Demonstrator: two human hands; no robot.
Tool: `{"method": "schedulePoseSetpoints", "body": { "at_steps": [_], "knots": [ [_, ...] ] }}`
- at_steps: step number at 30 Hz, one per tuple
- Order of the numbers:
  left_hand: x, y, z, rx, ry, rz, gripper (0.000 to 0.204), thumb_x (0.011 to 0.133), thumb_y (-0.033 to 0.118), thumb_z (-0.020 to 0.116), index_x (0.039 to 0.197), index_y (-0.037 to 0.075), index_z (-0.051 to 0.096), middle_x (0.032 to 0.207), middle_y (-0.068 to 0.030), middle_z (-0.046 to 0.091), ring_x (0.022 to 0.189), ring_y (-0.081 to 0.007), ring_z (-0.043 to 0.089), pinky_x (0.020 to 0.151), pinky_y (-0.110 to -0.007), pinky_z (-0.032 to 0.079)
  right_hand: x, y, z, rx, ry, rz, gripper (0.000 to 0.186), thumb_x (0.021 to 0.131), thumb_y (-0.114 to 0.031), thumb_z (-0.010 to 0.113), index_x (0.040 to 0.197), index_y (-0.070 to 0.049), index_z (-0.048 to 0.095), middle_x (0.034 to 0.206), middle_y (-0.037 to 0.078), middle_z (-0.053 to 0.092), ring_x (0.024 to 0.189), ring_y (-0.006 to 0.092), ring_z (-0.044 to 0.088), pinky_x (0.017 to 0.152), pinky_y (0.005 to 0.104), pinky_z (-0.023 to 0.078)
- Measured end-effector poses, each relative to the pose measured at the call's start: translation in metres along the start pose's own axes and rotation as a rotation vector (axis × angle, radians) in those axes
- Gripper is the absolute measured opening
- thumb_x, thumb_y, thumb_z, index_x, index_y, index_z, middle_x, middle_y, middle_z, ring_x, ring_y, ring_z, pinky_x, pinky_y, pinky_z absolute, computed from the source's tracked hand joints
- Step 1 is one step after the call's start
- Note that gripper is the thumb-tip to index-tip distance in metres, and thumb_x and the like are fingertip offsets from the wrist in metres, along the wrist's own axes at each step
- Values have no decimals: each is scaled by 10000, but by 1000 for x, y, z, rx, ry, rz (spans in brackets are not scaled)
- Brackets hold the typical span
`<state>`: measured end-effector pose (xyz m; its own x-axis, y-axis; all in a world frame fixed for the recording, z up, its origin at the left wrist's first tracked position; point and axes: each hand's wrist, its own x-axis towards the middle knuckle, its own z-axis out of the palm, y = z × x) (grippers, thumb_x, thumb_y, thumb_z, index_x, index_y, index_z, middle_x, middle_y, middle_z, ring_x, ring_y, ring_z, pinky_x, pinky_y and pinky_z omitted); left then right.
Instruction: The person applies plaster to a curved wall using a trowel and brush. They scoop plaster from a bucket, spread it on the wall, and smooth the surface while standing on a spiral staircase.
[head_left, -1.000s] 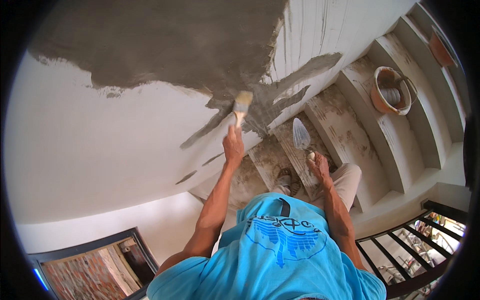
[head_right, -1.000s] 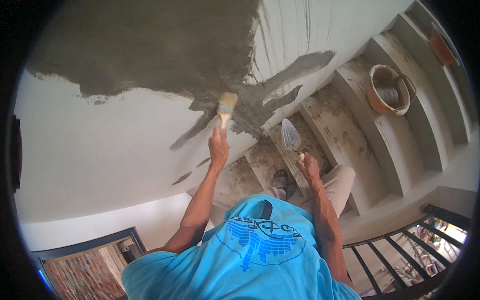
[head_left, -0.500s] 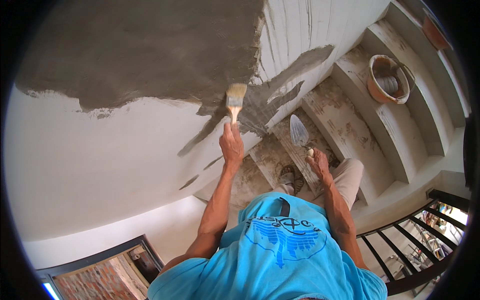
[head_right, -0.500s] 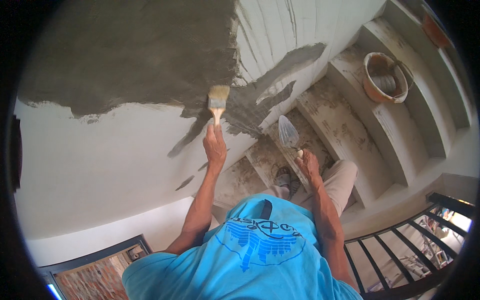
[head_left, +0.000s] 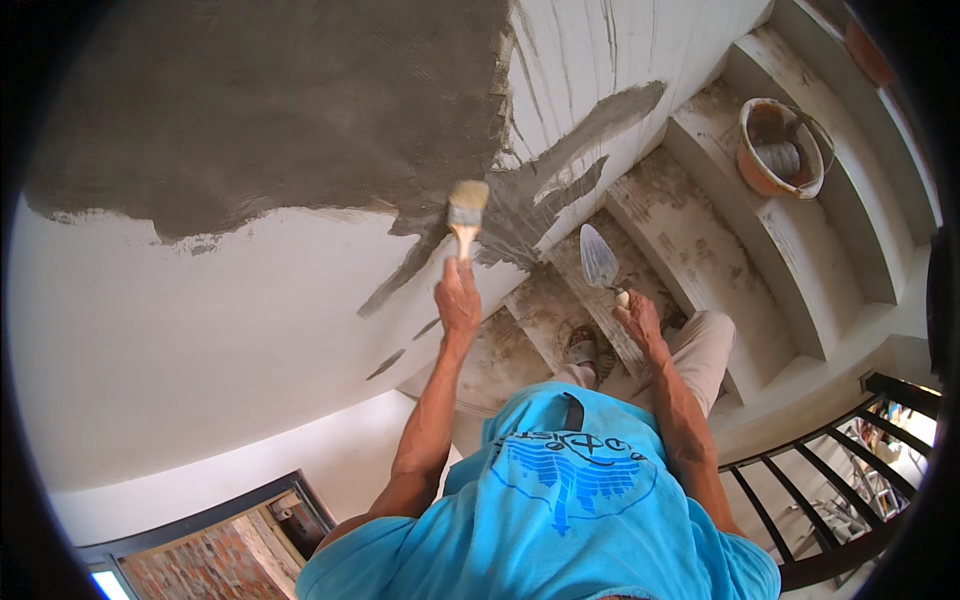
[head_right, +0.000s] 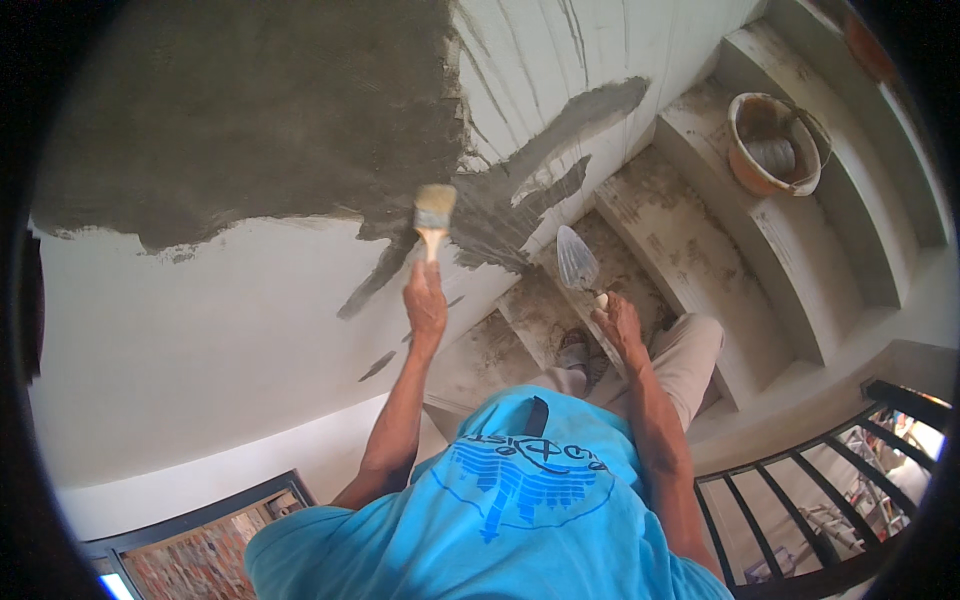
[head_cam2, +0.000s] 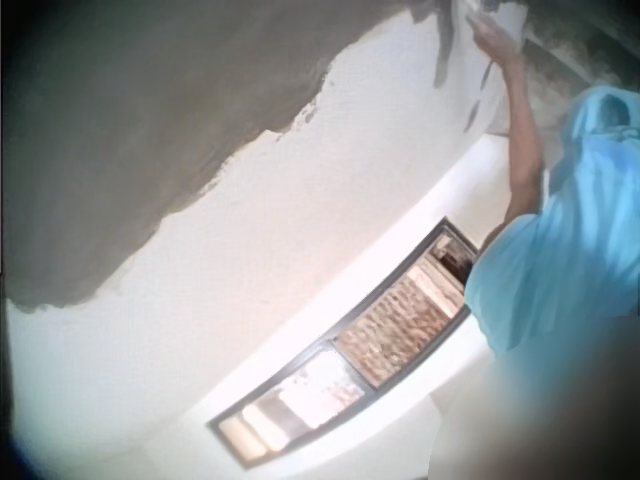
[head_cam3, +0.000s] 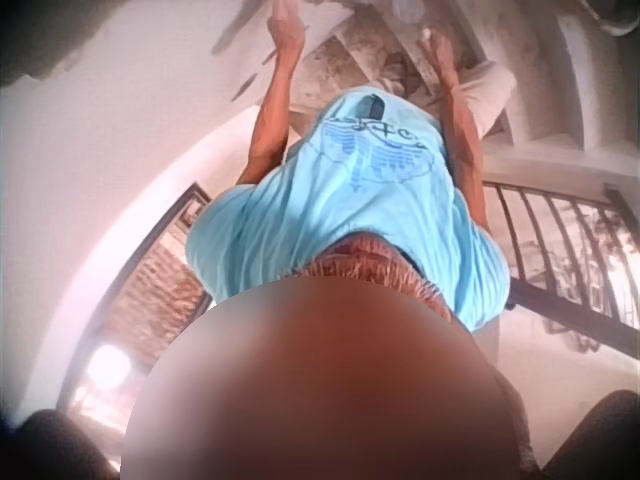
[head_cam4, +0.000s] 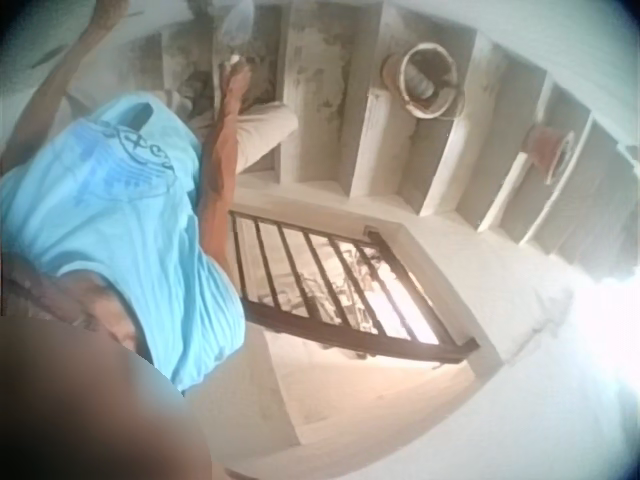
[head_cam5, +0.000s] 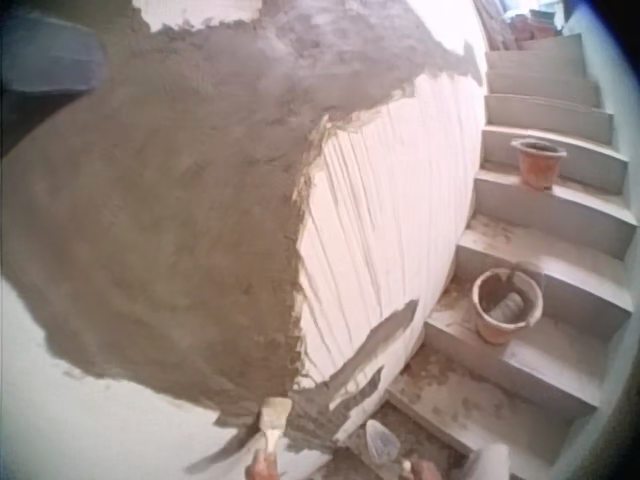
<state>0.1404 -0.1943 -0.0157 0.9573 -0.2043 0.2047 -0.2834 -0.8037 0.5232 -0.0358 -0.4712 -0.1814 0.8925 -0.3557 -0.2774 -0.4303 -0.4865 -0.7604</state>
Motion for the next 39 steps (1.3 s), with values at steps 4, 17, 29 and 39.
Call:
{"method": "schedulePoseSetpoints", "body": {
  "at_steps": [4, 17, 29, 39],
  "knots": [
    [-15, 29, -5, -129, -87, 36, 252, 1034, 216, 465, 912, -3, 490, 653, -241, 511, 607, -434, 541, 540, -489, 372, 0, 4, 0, 65, 70, -13, 356, 730, -308, 600, 809, 24, 496, 735, 229, 533, 664, 360, 503, 652, 461, 419],
    [-9, 4, 21, 2, -70, 86, 224, 1020, 192, 483, 918, -6, 493, 652, -242, 530, 611, -467, 537, 546, -506, 378, -3, -2, -6, 56, 2, 71, 326, 730, -284, 638, 824, 6, 524, 786, 234, 583, 775, 414, 584, 695, 494, 441],
    [1, -13, 36, 18, -98, 63, 279, 1020, 240, 478, 887, -5, 487, 666, -256, 546, 651, -475, 547, 584, -518, 399, -5, 16, 13, 49, 110, -25, 370, 732, -334, 585, 790, 17, 485, 696, 210, 508, 642, 350, 482, 632, 446, 415],
    [37, 27, 10, 122, -22, 119, 239, 1016, 198, 490, 879, 2, 482, 645, -245, 560, 634, -452, 576, 554, -518, 406, -5, 9, 5, 44, -4, 78, 333, 732, -292, 623, 856, 5, 536, 832, 234, 592, 805, 404, 569, 720, 477, 446]
  ]
}}
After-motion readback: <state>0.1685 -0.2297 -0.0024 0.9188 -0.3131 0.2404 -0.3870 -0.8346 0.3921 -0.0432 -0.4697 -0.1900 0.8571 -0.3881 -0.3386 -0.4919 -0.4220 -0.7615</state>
